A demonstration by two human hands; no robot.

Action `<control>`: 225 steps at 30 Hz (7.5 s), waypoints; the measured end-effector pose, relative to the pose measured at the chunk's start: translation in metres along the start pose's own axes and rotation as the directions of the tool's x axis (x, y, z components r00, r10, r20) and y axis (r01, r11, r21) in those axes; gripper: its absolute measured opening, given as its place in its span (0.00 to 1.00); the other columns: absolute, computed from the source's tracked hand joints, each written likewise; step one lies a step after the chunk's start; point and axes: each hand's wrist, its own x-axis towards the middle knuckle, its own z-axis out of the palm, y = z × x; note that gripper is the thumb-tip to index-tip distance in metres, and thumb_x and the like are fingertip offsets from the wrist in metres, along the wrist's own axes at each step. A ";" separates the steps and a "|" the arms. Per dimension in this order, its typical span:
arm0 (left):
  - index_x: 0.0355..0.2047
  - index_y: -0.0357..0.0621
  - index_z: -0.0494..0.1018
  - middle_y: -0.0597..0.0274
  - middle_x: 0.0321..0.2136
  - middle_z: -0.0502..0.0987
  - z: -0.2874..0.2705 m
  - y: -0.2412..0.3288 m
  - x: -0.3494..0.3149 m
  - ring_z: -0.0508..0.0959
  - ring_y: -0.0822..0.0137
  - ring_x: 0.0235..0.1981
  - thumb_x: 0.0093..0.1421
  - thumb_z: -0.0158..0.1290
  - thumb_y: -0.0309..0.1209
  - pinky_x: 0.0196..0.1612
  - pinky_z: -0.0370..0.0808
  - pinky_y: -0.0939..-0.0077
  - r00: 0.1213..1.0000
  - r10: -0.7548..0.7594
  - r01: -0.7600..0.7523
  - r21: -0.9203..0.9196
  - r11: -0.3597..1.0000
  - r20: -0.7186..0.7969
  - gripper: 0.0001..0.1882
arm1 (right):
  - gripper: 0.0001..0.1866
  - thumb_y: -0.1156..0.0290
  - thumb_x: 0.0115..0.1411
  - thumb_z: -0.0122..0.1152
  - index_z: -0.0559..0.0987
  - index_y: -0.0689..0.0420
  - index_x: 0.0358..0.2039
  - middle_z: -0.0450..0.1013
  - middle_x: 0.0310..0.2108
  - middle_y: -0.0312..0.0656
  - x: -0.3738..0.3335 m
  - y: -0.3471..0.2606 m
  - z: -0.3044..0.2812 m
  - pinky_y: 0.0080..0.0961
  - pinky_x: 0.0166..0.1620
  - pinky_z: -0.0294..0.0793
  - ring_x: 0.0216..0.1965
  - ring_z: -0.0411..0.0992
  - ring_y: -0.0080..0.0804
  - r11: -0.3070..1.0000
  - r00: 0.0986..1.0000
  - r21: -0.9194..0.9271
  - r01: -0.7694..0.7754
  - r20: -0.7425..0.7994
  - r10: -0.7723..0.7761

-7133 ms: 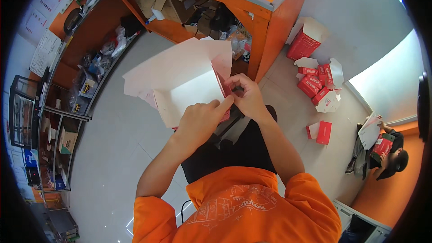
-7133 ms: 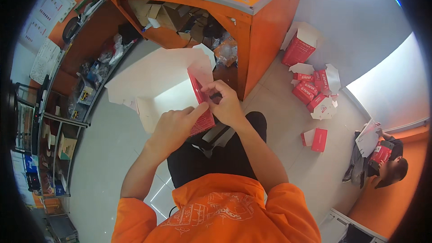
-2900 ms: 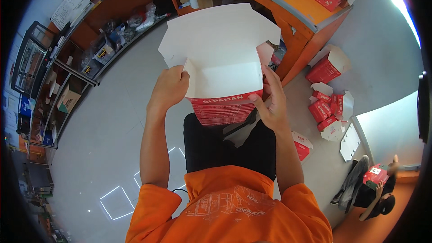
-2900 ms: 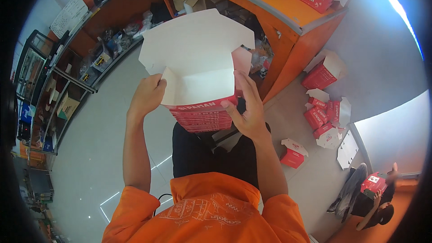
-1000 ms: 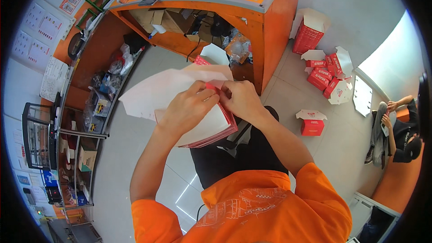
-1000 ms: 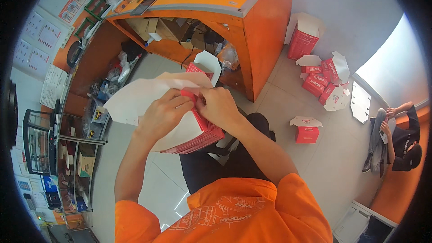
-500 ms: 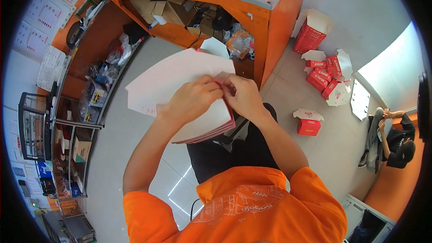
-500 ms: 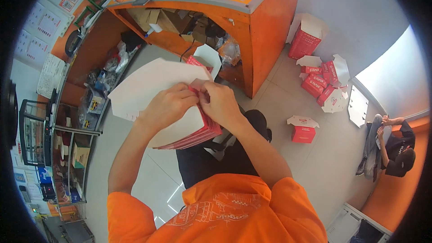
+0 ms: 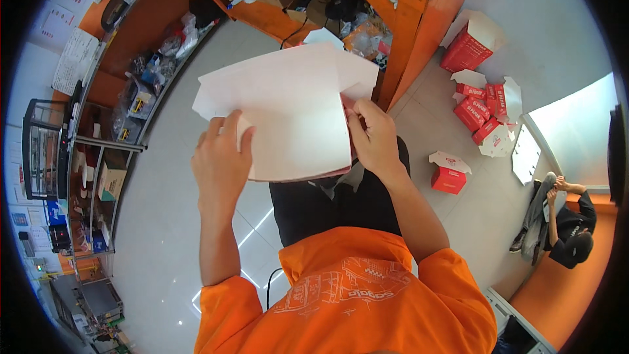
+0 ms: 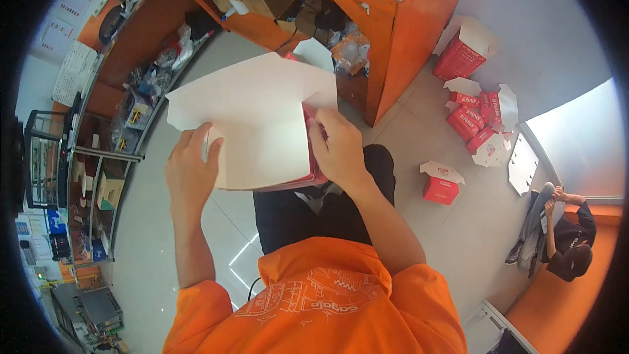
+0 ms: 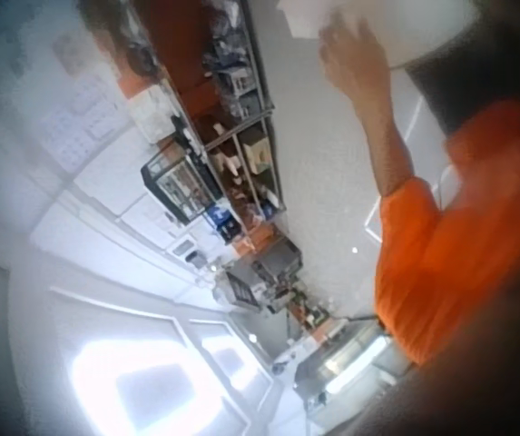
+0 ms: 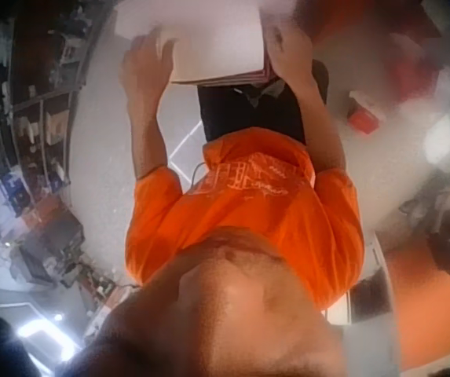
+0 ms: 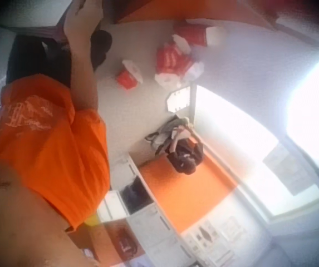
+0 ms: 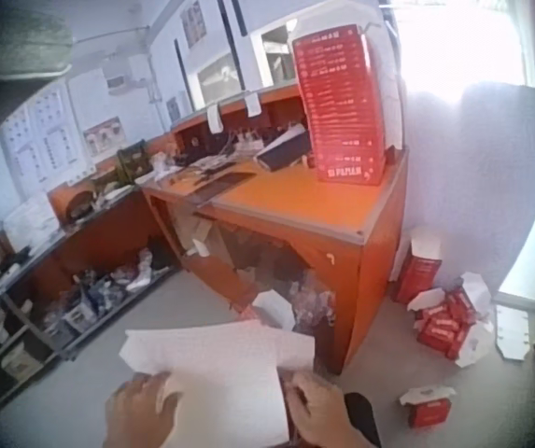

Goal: The person assembles red and white cardboard boxes by folding and interlocking the flaps. They repeatedly pick up flat pieces, fold them into box shapes, and place the finished boxes on the floor.

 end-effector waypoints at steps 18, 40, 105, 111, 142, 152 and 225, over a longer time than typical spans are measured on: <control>0.59 0.38 0.72 0.53 0.43 0.80 0.024 -0.034 -0.021 0.80 0.65 0.42 0.66 0.60 0.34 0.47 0.76 0.65 0.916 -0.353 0.401 -0.465 0.789 0.191 0.23 | 0.11 0.67 0.71 0.58 0.79 0.64 0.40 0.76 0.38 0.52 -0.027 0.033 -0.040 0.35 0.39 0.75 0.34 0.76 0.43 0.945 0.993 0.305 -0.119 0.041 0.112; 0.62 0.29 0.69 0.29 0.64 0.64 -0.027 0.009 0.008 0.68 0.38 0.62 0.73 0.49 0.39 0.65 0.65 0.53 0.661 -0.694 0.653 0.236 0.720 0.286 0.26 | 0.39 0.60 0.68 0.60 0.55 0.42 0.76 0.49 0.76 0.44 -0.241 0.567 -0.094 0.54 0.67 0.60 0.75 0.48 0.40 0.004 -0.126 0.877 -0.480 -0.074 0.989; 0.30 0.34 0.79 0.51 0.23 0.82 -0.004 0.006 0.019 0.83 0.50 0.25 0.56 0.59 0.28 0.34 0.79 0.60 0.928 -0.373 0.346 -0.360 0.867 -0.008 0.08 | 0.18 0.86 0.67 0.51 0.78 0.62 0.55 0.74 0.54 0.41 0.087 0.021 -0.031 0.28 0.57 0.75 0.53 0.75 0.28 0.892 0.951 0.449 -0.055 0.295 -0.090; 0.51 0.43 0.77 0.52 0.42 0.83 -0.032 0.040 0.015 0.83 0.55 0.40 0.60 0.63 0.36 0.41 0.79 0.61 0.989 0.010 -0.059 -0.330 0.942 -0.149 0.21 | 0.23 0.88 0.63 0.49 0.75 0.58 0.57 0.70 0.55 0.39 0.059 0.020 -0.034 0.28 0.54 0.74 0.51 0.73 0.28 0.898 0.946 0.440 -0.010 0.294 -0.134; 0.51 0.49 0.72 0.62 0.27 0.78 -0.028 0.092 -0.001 0.83 0.58 0.24 0.56 0.58 0.25 0.24 0.77 0.67 0.758 0.622 -0.586 -0.212 0.782 0.196 0.21 | 0.34 0.92 0.50 0.59 0.71 0.57 0.58 0.63 0.56 0.40 -0.019 -0.011 -0.026 0.33 0.61 0.70 0.60 0.66 0.32 0.741 0.976 0.634 -0.219 0.134 0.174; 0.51 0.51 0.74 0.64 0.27 0.77 -0.027 0.095 0.001 0.82 0.62 0.23 0.55 0.60 0.29 0.26 0.78 0.69 0.602 0.735 -0.616 -0.405 0.676 0.313 0.21 | 0.28 0.93 0.52 0.54 0.73 0.59 0.54 0.67 0.51 0.38 -0.027 -0.007 -0.030 0.28 0.59 0.73 0.56 0.70 0.28 0.834 0.974 0.507 -0.216 0.167 0.151; 0.57 0.33 0.72 0.48 0.48 0.81 0.003 -0.043 -0.094 0.82 0.46 0.47 0.61 0.64 0.41 0.49 0.82 0.54 0.998 -0.022 0.027 0.097 0.995 -0.051 0.30 | 0.06 0.72 0.68 0.57 0.81 0.58 0.39 0.80 0.36 0.37 -0.073 0.357 -0.247 0.26 0.39 0.77 0.39 0.77 0.24 0.601 0.472 0.389 -0.699 -0.381 0.795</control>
